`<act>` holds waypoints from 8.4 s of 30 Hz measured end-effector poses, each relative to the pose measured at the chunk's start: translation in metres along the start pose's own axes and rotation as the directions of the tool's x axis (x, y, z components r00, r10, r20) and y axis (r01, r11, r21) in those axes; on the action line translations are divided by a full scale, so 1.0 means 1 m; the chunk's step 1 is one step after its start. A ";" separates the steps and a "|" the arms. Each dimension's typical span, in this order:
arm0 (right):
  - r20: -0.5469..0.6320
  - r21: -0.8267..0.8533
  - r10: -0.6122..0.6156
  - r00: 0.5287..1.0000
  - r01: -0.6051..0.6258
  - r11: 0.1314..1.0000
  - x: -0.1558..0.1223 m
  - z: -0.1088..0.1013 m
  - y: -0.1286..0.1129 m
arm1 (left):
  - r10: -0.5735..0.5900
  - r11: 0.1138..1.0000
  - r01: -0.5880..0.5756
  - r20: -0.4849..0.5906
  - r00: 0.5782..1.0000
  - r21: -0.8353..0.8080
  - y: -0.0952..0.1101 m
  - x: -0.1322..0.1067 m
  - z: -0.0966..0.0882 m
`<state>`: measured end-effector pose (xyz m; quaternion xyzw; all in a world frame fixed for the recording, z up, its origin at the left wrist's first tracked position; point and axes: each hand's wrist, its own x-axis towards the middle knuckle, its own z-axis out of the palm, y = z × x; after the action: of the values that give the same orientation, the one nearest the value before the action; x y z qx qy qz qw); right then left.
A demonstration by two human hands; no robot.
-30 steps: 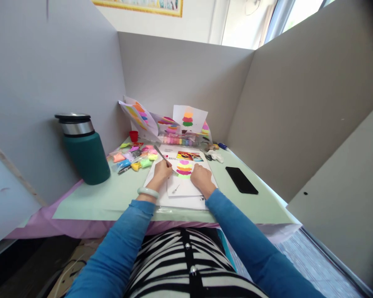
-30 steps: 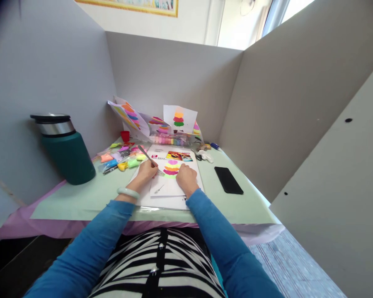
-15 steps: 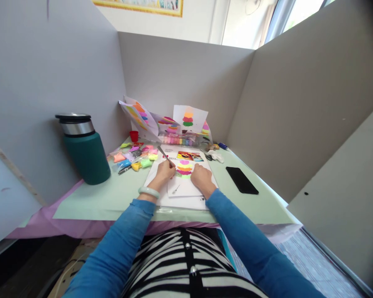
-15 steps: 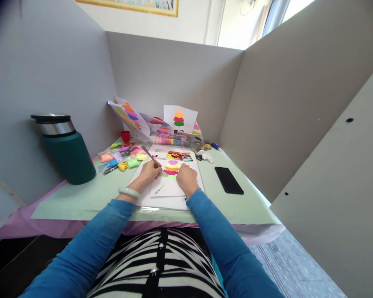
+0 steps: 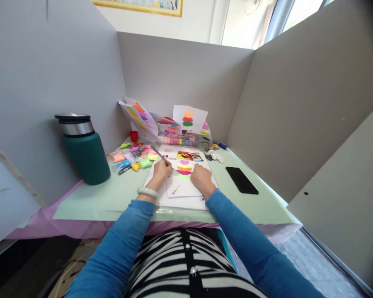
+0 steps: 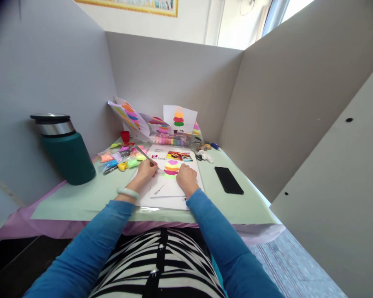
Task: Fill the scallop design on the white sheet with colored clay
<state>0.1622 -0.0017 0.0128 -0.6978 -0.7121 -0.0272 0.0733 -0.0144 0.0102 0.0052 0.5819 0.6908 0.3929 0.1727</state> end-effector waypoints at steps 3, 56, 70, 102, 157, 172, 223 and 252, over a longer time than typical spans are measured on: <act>-0.012 0.000 -0.007 1.000 0.007 1.000 0.000 0.000 0.000 | 0.021 1.000 -0.021 0.048 0.999 0.007 0.005 -0.004 0.000; -0.036 0.040 0.011 0.999 -0.010 0.999 0.004 0.005 0.000 | 0.113 0.992 -0.104 0.128 0.985 -0.073 0.005 -0.008 0.007; -0.043 0.041 -0.007 0.999 0.009 0.999 0.004 0.008 0.003 | -0.030 0.998 0.029 0.018 0.999 0.048 0.002 -0.001 -0.002; -0.040 0.107 0.007 0.999 -0.003 0.994 0.006 0.009 0.006 | 0.079 0.993 -0.067 -0.131 0.988 0.095 -0.001 0.002 -0.003; -0.270 0.656 -0.067 0.960 0.235 0.717 0.023 0.028 0.021 | 0.146 0.756 -0.319 0.327 0.934 0.572 0.008 -0.020 0.007; -0.204 0.602 -0.026 0.979 0.146 0.785 0.021 0.024 0.016 | 0.121 0.729 -0.310 0.331 0.936 0.611 0.010 -0.020 0.007; -0.164 0.509 0.008 0.986 0.078 0.857 0.024 0.024 0.019 | 0.154 0.709 -0.328 0.316 0.936 0.624 0.007 -0.021 0.008; -0.187 0.501 0.008 0.982 0.088 0.861 0.019 0.023 0.012 | 0.125 0.716 -0.312 0.324 0.938 0.625 0.012 -0.022 0.007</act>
<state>0.1721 0.0211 -0.0076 -0.6334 -0.6988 0.0954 0.3183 0.0037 -0.0077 0.0050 0.7288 0.6822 0.0576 -0.0065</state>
